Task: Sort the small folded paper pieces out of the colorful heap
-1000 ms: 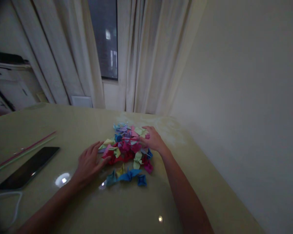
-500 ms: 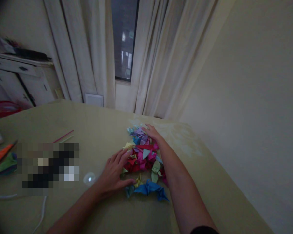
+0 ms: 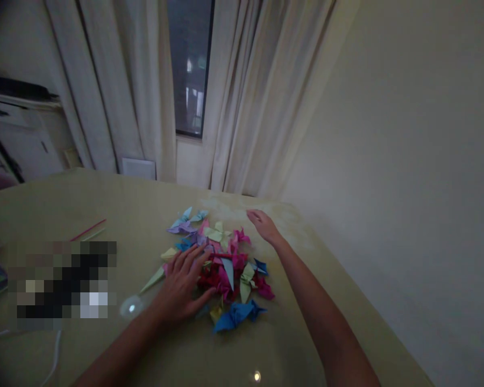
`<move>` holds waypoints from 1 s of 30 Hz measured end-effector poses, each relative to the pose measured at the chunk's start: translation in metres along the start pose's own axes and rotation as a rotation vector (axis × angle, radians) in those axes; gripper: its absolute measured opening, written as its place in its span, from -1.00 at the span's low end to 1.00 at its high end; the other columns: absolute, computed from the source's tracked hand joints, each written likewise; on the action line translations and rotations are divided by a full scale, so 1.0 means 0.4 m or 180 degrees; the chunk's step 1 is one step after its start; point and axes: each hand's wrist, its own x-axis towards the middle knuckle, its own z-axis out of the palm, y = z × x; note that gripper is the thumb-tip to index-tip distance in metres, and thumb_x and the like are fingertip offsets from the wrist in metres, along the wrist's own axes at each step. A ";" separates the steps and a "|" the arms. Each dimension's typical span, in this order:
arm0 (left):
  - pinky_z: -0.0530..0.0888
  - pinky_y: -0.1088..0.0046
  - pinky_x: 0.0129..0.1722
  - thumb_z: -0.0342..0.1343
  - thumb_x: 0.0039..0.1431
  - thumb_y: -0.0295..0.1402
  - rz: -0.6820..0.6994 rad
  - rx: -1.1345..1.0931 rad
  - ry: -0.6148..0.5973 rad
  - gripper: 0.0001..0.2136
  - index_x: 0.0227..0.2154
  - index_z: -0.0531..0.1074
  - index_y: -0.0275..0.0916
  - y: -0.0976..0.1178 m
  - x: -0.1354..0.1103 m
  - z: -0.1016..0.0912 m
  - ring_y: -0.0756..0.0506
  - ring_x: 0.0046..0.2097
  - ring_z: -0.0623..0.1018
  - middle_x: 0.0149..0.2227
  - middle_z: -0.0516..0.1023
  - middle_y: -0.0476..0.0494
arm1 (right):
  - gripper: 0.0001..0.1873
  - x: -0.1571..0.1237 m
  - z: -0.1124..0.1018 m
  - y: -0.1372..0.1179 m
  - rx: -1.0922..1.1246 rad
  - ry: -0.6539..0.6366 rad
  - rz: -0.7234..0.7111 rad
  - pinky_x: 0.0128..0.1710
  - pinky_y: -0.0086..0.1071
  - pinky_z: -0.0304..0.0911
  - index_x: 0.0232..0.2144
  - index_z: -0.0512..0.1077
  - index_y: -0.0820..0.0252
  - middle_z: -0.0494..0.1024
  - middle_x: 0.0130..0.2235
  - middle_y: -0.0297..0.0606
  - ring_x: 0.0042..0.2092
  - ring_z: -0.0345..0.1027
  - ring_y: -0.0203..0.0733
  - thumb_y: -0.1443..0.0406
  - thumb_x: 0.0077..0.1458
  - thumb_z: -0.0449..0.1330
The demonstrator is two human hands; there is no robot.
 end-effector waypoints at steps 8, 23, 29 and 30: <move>0.10 0.04 0.45 0.02 0.43 -0.18 0.1727 -0.0233 -0.0474 -0.48 0.40 0.21 0.00 0.192 -0.028 0.033 -0.19 0.39 0.35 0.36 0.44 -0.10 | -0.06 -0.245 0.019 0.129 -0.0157 -0.0203 0.0347 0.45 0.17 -0.06 0.30 0.41 0.10 0.30 0.41 0.00 0.47 0.07 0.14 -0.38 0.17 0.05; 0.19 -0.12 0.26 0.17 0.26 -0.28 0.0380 0.0289 -0.0468 -0.84 -0.12 0.49 -0.11 0.078 0.004 0.012 -0.31 0.11 0.49 -0.02 0.59 -0.21 | -0.48 -0.001 0.364 -0.117 0.0866 0.0128 0.0201 0.14 -0.29 0.32 -0.04 0.54 0.16 0.64 -0.03 -0.19 0.03 0.48 -0.11 -0.08 0.37 0.03; 0.15 -0.01 0.26 0.15 0.30 -0.13 0.0522 0.0271 -0.0071 -0.74 -0.06 0.45 -0.15 0.139 -0.014 0.022 -0.25 0.09 0.46 -0.01 0.55 -0.17 | -0.51 0.007 0.359 -0.103 0.0790 0.0267 0.0220 -0.04 -0.33 0.31 -0.26 0.55 0.17 0.62 -0.26 -0.27 -0.16 0.43 -0.13 -0.07 0.35 0.06; 0.14 0.01 0.26 0.13 0.32 -0.07 0.0642 0.0242 -0.0060 -0.69 -0.04 0.44 -0.15 0.151 -0.018 0.033 -0.24 0.10 0.46 0.00 0.55 -0.16 | -0.52 0.008 0.361 -0.101 0.0791 0.0258 0.0205 -0.06 -0.34 0.30 -0.28 0.55 0.17 0.61 -0.27 -0.28 -0.17 0.43 -0.14 -0.07 0.35 0.07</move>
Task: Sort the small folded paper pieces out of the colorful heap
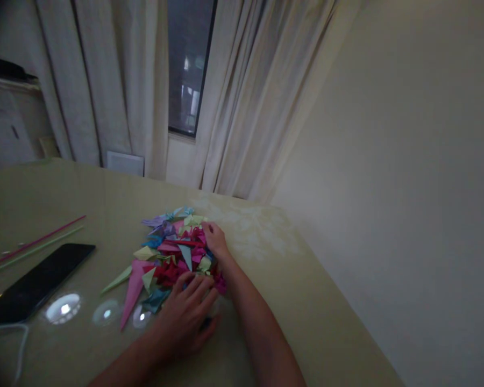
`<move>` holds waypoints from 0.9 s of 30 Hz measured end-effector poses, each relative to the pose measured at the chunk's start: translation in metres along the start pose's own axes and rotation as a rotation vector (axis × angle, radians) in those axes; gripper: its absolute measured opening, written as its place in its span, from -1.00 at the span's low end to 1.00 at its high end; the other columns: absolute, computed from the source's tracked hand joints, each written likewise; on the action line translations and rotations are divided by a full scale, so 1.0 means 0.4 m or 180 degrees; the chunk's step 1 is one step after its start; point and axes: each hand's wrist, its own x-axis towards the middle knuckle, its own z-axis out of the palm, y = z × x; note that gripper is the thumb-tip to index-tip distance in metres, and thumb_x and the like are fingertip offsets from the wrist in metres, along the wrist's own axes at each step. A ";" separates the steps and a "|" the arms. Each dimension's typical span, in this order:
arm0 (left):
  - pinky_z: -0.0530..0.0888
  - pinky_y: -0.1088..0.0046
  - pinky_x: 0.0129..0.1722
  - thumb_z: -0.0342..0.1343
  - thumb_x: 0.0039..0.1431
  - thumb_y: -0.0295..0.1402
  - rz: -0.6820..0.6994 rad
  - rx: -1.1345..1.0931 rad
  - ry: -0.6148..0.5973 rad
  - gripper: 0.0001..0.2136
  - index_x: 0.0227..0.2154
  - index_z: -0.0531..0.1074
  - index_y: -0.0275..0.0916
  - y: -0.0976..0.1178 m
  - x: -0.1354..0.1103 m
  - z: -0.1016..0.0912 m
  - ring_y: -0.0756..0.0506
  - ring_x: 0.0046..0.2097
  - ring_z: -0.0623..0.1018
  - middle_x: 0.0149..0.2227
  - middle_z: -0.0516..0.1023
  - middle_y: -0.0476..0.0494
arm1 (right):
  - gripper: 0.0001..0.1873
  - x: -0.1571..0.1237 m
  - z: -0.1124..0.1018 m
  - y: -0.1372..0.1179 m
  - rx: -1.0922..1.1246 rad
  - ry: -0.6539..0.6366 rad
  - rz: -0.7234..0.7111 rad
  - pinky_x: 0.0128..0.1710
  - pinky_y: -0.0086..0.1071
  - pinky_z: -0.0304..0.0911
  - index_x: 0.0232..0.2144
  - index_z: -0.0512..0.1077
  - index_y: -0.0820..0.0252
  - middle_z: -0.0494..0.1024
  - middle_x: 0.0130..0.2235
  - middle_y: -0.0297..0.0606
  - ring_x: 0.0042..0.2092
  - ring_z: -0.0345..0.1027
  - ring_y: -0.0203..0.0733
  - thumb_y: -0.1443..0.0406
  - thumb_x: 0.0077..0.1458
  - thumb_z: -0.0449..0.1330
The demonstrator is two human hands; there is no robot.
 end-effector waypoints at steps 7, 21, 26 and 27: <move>0.17 0.03 0.25 0.23 0.27 -0.18 0.0022 0.0091 -0.0240 -0.75 -0.08 0.45 -0.15 -0.010 -0.007 0.044 -0.20 0.07 0.49 0.00 0.56 -0.11 | -0.56 -0.002 0.092 -0.028 0.0180 -0.0005 -0.0146 -0.10 -0.37 0.32 -0.29 0.54 0.16 0.61 -0.29 -0.33 -0.20 0.44 -0.19 -0.01 0.38 0.07; 0.00 0.02 0.40 0.09 0.36 -0.25 -0.0023 0.0558 0.0420 -0.71 0.08 0.54 -0.09 -0.036 -0.012 0.068 -0.20 0.24 0.44 0.17 0.59 -0.10 | -0.66 0.129 0.076 -0.031 -0.0633 0.0696 -0.0430 0.08 -0.20 0.31 -0.18 0.54 0.19 0.50 -0.09 -0.12 -0.08 0.38 -0.09 0.08 0.38 0.11; -0.05 -0.03 0.43 0.07 0.39 -0.22 -0.0106 0.0641 0.0380 -0.71 0.05 0.56 -0.12 -0.040 -0.009 0.089 -0.21 0.29 0.42 0.19 0.59 -0.14 | -0.65 0.230 0.102 0.010 -0.0613 -0.0222 -0.0661 0.27 -0.21 0.21 -0.03 0.60 0.14 0.58 0.06 -0.12 0.16 0.37 -0.09 0.05 0.33 0.24; -0.04 -0.03 0.43 0.08 0.39 -0.25 -0.0138 0.0652 0.0402 -0.74 0.02 0.57 -0.12 -0.041 -0.009 0.093 -0.20 0.28 0.43 0.16 0.61 -0.14 | -0.63 0.245 0.117 0.017 -0.0613 -0.0400 -0.0692 0.31 -0.20 0.18 0.00 0.60 0.13 0.59 0.09 -0.13 0.22 0.35 -0.08 0.04 0.32 0.25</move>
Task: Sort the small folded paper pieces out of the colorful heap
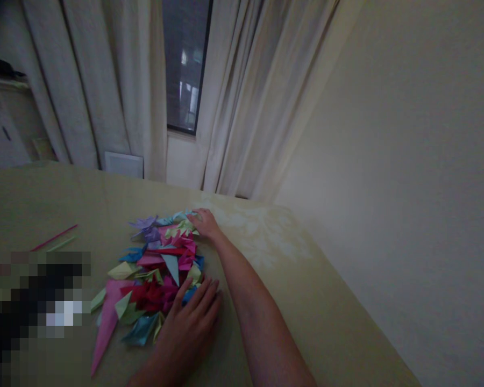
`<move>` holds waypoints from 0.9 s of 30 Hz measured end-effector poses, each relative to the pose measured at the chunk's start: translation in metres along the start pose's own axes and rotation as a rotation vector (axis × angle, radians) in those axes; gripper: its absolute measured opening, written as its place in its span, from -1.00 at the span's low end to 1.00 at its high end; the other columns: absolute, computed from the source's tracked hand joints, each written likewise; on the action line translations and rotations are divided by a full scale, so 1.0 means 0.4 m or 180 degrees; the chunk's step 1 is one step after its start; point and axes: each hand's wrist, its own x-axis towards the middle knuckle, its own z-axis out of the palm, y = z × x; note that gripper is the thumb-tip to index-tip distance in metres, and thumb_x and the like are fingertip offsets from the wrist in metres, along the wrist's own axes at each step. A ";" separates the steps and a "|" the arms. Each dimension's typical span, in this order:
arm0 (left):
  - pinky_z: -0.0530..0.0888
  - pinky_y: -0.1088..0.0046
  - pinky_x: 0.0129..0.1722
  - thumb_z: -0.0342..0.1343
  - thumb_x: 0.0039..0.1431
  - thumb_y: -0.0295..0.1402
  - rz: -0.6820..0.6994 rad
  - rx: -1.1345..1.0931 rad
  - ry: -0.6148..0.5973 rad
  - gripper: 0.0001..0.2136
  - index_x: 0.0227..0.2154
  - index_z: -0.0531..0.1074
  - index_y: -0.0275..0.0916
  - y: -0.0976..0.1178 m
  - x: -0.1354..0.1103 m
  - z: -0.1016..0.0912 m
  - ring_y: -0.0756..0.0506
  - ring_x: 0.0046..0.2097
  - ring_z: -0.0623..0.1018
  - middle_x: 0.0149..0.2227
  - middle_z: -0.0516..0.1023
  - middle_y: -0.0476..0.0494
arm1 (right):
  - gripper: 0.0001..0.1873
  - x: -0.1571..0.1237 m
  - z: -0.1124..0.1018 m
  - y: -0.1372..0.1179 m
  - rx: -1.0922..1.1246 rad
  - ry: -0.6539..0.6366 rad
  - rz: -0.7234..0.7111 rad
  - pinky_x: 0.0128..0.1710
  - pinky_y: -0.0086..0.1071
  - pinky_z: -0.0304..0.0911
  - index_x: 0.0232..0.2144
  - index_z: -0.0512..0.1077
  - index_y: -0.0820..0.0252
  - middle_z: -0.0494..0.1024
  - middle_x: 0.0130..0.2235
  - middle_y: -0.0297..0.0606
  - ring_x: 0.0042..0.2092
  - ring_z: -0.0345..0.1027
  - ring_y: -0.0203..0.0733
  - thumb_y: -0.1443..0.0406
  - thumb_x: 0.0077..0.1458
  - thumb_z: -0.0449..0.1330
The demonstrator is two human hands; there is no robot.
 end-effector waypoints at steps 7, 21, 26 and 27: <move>0.06 0.05 0.41 0.16 0.31 -0.45 -0.0159 0.0206 -0.0004 -0.88 -0.19 0.58 -0.15 -0.030 0.011 0.004 -0.13 0.06 0.54 -0.12 0.65 -0.06 | -0.53 0.075 0.081 0.012 0.0086 -0.0663 -0.0033 0.34 -0.05 0.15 0.11 0.58 -0.01 0.57 0.20 -0.22 0.31 0.32 0.03 -0.08 0.34 0.19; 0.19 -0.10 0.25 0.02 0.31 -0.51 -0.1050 0.0870 -0.0478 -0.77 -0.11 0.56 -0.25 -0.070 0.025 -0.101 -0.30 0.01 0.51 -0.12 0.60 -0.25 | -0.64 -0.339 -0.089 -0.057 0.0076 -0.0308 -0.0073 0.19 -0.11 0.30 -0.05 0.65 0.10 0.69 -0.03 -0.14 0.06 0.51 -0.01 0.06 0.41 0.14; 0.26 -0.06 0.13 -0.06 0.33 -0.57 -0.0847 0.1056 -0.0546 -0.71 -0.09 0.55 -0.26 -0.067 0.009 -0.126 -0.31 -0.03 0.50 -0.18 0.57 -0.25 | -0.44 -0.551 -0.229 -0.067 0.0773 -0.0301 0.0135 0.25 -0.10 0.32 0.27 0.45 0.05 0.53 0.24 -0.10 0.21 0.43 -0.03 -0.06 0.40 0.11; 0.26 -0.05 0.11 -0.06 0.33 -0.57 -0.0804 0.1087 -0.0569 -0.71 -0.09 0.55 -0.26 -0.063 0.006 -0.128 -0.31 -0.02 0.50 -0.17 0.57 -0.25 | -0.42 -0.588 -0.252 -0.065 0.0859 -0.0282 0.0232 0.21 -0.11 0.37 0.30 0.41 0.02 0.50 0.25 -0.09 0.17 0.46 -0.04 -0.07 0.38 0.13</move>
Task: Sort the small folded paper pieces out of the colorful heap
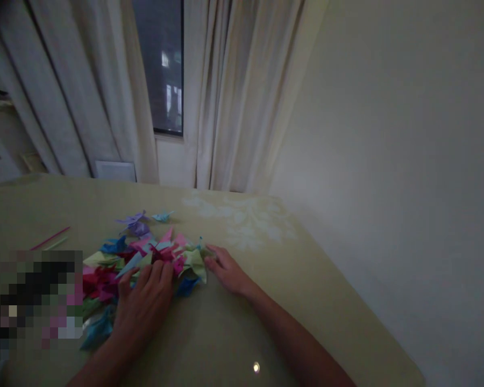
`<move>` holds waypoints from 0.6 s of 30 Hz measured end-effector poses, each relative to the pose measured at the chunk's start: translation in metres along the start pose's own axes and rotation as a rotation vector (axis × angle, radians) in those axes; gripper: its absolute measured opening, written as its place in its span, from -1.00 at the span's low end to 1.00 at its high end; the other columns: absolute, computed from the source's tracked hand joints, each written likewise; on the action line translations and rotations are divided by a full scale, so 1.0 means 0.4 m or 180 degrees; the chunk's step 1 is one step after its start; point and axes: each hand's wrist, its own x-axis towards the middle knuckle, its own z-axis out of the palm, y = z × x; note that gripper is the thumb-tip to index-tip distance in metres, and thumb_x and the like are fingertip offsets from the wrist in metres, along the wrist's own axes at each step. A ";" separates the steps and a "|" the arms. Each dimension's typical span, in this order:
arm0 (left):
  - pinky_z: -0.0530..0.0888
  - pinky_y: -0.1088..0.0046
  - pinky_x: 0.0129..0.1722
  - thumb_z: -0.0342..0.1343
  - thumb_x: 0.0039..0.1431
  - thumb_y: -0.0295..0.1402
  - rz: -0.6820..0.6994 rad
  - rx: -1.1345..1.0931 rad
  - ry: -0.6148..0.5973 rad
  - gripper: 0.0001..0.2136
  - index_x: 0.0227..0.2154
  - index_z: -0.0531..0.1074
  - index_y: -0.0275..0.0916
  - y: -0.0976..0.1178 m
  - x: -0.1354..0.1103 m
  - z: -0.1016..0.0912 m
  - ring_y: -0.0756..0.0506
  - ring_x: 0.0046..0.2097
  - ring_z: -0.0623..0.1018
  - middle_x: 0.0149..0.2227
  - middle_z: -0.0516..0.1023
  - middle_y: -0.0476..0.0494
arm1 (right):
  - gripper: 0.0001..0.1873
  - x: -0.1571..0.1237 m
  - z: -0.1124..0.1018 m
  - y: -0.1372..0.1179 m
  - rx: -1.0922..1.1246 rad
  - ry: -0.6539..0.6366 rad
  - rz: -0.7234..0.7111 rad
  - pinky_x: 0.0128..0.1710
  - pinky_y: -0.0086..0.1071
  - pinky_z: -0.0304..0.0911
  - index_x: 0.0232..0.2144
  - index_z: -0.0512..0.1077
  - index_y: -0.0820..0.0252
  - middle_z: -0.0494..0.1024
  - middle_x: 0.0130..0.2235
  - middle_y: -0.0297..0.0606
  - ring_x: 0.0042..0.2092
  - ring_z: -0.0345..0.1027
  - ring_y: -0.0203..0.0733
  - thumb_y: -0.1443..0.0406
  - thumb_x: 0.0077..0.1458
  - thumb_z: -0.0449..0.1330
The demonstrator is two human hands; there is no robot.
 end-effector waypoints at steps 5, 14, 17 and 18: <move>0.27 0.01 0.11 0.02 0.28 -0.54 0.0339 -0.0300 0.0083 -0.71 -0.06 0.57 -0.19 0.048 -0.023 0.003 -0.28 0.01 0.50 -0.06 0.60 -0.25 | -0.36 -0.111 -0.040 -0.001 -0.0004 0.0245 0.0248 0.07 -0.17 0.46 0.35 0.33 0.01 0.39 0.30 -0.02 0.06 0.50 -0.07 -0.06 0.33 0.19; 0.29 0.10 0.11 0.02 0.35 -0.49 0.0639 -0.0675 -0.0177 -0.77 -0.21 0.60 -0.16 0.071 -0.023 0.023 -0.22 -0.05 0.57 -0.15 0.65 -0.13 | -0.33 -0.111 -0.016 -0.053 -0.1552 -0.0807 -0.0560 0.39 0.06 0.06 0.39 0.29 -0.16 0.26 0.45 -0.15 0.41 0.15 0.12 -0.03 0.31 0.28; 0.30 0.08 0.08 -0.01 0.36 -0.49 0.0494 -0.0632 -0.0187 -0.75 -0.15 0.59 -0.17 0.040 -0.024 0.025 -0.23 -0.04 0.57 -0.10 0.65 -0.16 | -0.44 -0.121 -0.027 -0.050 -0.1600 -0.0681 -0.0537 0.34 0.03 0.13 0.28 0.42 -0.02 0.36 0.39 -0.08 0.36 0.24 0.13 -0.02 0.32 0.27; 0.30 0.08 0.08 -0.01 0.37 -0.48 0.0463 -0.0632 -0.0155 -0.73 -0.09 0.58 -0.18 0.034 -0.025 0.028 -0.24 -0.03 0.56 -0.07 0.65 -0.17 | -0.51 -0.124 -0.031 -0.049 -0.1625 -0.0618 -0.0531 0.32 0.03 0.17 0.20 0.48 0.02 0.41 0.35 -0.06 0.32 0.28 0.13 0.00 0.33 0.26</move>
